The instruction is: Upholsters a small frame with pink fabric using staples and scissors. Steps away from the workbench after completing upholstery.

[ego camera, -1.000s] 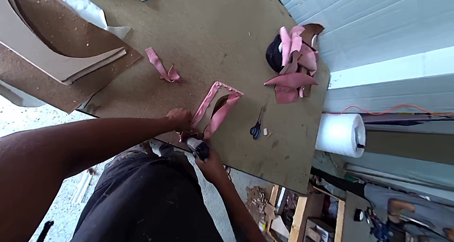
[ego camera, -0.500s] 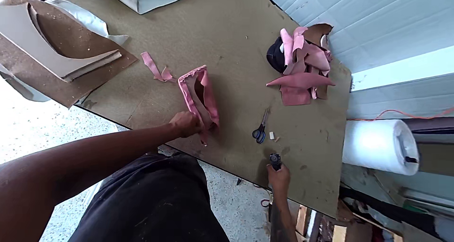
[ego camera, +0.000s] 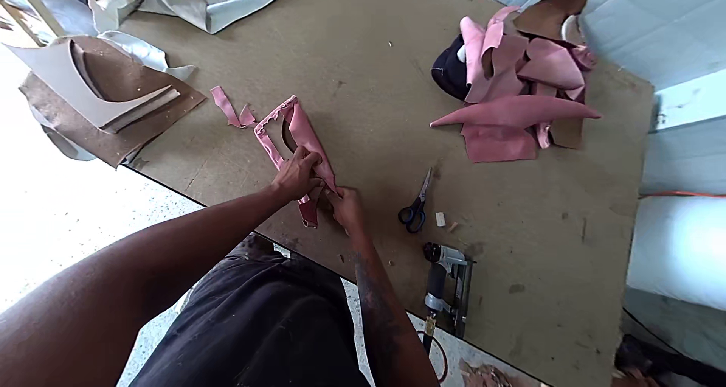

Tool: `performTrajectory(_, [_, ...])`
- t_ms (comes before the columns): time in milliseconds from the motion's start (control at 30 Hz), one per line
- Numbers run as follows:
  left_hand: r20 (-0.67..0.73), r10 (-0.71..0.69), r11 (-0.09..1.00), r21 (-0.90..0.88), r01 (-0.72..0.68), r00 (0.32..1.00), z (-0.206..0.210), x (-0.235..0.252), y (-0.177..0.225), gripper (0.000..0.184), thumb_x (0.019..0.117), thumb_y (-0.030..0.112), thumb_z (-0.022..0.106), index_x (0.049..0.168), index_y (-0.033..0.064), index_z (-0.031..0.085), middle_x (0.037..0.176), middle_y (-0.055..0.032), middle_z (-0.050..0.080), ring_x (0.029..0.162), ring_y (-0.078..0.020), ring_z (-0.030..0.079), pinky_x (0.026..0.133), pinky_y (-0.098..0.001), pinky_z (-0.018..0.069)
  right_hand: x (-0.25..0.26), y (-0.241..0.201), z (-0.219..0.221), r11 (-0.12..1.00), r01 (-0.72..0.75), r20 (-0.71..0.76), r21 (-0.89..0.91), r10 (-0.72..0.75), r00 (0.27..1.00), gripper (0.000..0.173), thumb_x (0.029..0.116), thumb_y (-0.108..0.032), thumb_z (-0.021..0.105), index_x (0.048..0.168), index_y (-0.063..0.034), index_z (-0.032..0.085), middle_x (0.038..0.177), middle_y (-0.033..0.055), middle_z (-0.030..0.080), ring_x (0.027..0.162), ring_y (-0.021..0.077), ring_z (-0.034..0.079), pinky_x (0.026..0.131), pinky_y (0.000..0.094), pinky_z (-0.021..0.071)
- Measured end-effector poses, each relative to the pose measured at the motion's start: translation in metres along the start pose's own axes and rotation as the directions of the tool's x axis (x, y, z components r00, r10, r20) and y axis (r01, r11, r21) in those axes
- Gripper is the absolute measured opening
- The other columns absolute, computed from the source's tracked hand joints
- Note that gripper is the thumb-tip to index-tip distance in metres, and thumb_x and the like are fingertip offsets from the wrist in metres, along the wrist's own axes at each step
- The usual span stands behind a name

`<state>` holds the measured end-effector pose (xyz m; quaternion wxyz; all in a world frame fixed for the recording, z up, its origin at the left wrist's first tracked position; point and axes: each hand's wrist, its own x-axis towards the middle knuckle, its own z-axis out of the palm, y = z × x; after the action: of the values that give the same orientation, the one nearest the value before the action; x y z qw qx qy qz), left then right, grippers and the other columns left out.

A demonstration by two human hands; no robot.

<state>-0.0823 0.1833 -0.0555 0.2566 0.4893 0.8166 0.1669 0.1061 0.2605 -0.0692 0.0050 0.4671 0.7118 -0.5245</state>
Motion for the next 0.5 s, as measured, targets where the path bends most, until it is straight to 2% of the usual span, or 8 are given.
performTrajectory(67, [-0.017,0.021,1.000,0.000,-0.021,1.000,0.005,-0.002,-0.003,0.040,0.0822,0.041,0.083,0.116,0.0233,0.071,0.129,-0.0075,0.059,0.107,-0.0267,0.064,0.089,-0.0529,0.0564,-0.006,0.003,-0.004,0.990,0.134,0.007,-0.042,-0.134,0.991,0.038,0.1028,-0.040,0.060,0.084,-0.0085,0.070,0.068,0.0064,0.060,0.060,0.0209,0.058,0.058,0.0457,0.0505])
performTrajectory(100, [-0.009,0.033,0.999,0.010,-0.033,0.999,0.009,-0.003,-0.006,0.034,0.0822,0.041,0.083,0.110,0.0233,0.073,0.124,-0.0057,0.060,0.108,-0.0254,0.063,0.091,-0.0523,0.0548,-0.013,0.007,-0.005,0.978,0.204,0.005,-0.050,-0.204,0.979,0.040,0.1035,-0.041,0.057,0.082,-0.0092,0.068,0.066,0.0054,0.058,0.059,0.0206,0.057,0.057,0.0455,0.0500])
performTrajectory(167, [0.015,0.038,0.998,0.046,-0.039,0.999,0.013,-0.001,-0.007,0.029,0.0815,0.040,0.083,0.103,0.0245,0.073,0.117,-0.0035,0.062,0.105,-0.0239,0.063,0.091,-0.0521,0.0538,-0.029,0.008,-0.008,0.958,0.275,0.022,-0.080,-0.274,0.961,0.048,0.1046,-0.051,0.051,0.079,-0.0122,0.063,0.064,0.0056,0.054,0.053,0.0214,0.054,0.048,0.0439,0.0465])
performTrajectory(233, [0.032,0.033,0.997,0.066,-0.035,0.999,0.013,0.000,-0.009,0.027,0.0837,0.039,0.081,0.105,0.0244,0.074,0.114,-0.0042,0.063,0.103,-0.0248,0.064,0.089,-0.0524,0.0541,-0.034,-0.005,-0.009,0.943,0.310,0.045,-0.120,-0.307,0.951,0.047,0.1047,-0.049,0.051,0.076,-0.0129,0.062,0.064,0.0068,0.055,0.052,0.0230,0.054,0.046,0.0445,0.0449])
performTrajectory(300, [0.030,0.040,0.998,0.046,-0.041,0.999,0.016,0.002,-0.003,0.026,0.0859,0.036,0.079,0.108,0.0231,0.075,0.113,-0.0058,0.064,0.103,-0.0263,0.064,0.090,-0.0535,0.0541,-0.023,-0.017,-0.013,0.924,0.330,0.072,-0.194,-0.322,0.944,0.045,0.1035,-0.044,0.053,0.074,-0.0125,0.063,0.065,0.0070,0.057,0.056,0.0237,0.057,0.049,0.0464,0.0468])
performTrajectory(400, [-0.016,0.045,0.999,-0.018,-0.045,0.999,0.011,-0.004,-0.012,0.020,0.0862,0.029,0.078,0.104,0.0213,0.071,0.105,-0.0041,0.064,0.097,-0.0248,0.064,0.087,-0.0525,0.0522,0.010,-0.047,-0.007,0.913,0.286,0.221,-0.292,-0.227,0.949,0.039,0.1009,-0.036,0.056,0.075,-0.0101,0.068,0.070,0.0064,0.062,0.069,0.0232,0.063,0.065,0.0512,0.0517])
performTrajectory(467, [-0.042,0.089,0.993,-0.070,-0.092,0.995,0.009,-0.004,-0.012,0.028,0.0814,0.022,0.078,0.106,0.0191,0.066,0.105,-0.0033,0.064,0.098,-0.0243,0.064,0.087,-0.0522,0.0525,0.025,-0.062,-0.014,0.917,0.238,0.327,-0.319,-0.130,0.936,0.037,0.1024,-0.033,0.053,0.080,-0.0079,0.068,0.072,0.0084,0.062,0.069,0.0235,0.062,0.065,0.0503,0.0513])
performTrajectory(500, [-0.045,0.123,0.987,-0.101,-0.127,0.991,0.006,-0.008,-0.018,0.025,0.0816,0.023,0.078,0.102,0.0172,0.064,0.104,-0.0032,0.063,0.098,-0.0236,0.063,0.089,-0.0510,0.0515,0.031,-0.071,-0.015,0.925,0.199,0.385,-0.324,-0.063,0.921,0.037,0.1036,-0.033,0.052,0.084,-0.0068,0.068,0.073,0.0093,0.063,0.066,0.0230,0.063,0.063,0.0481,0.0528])
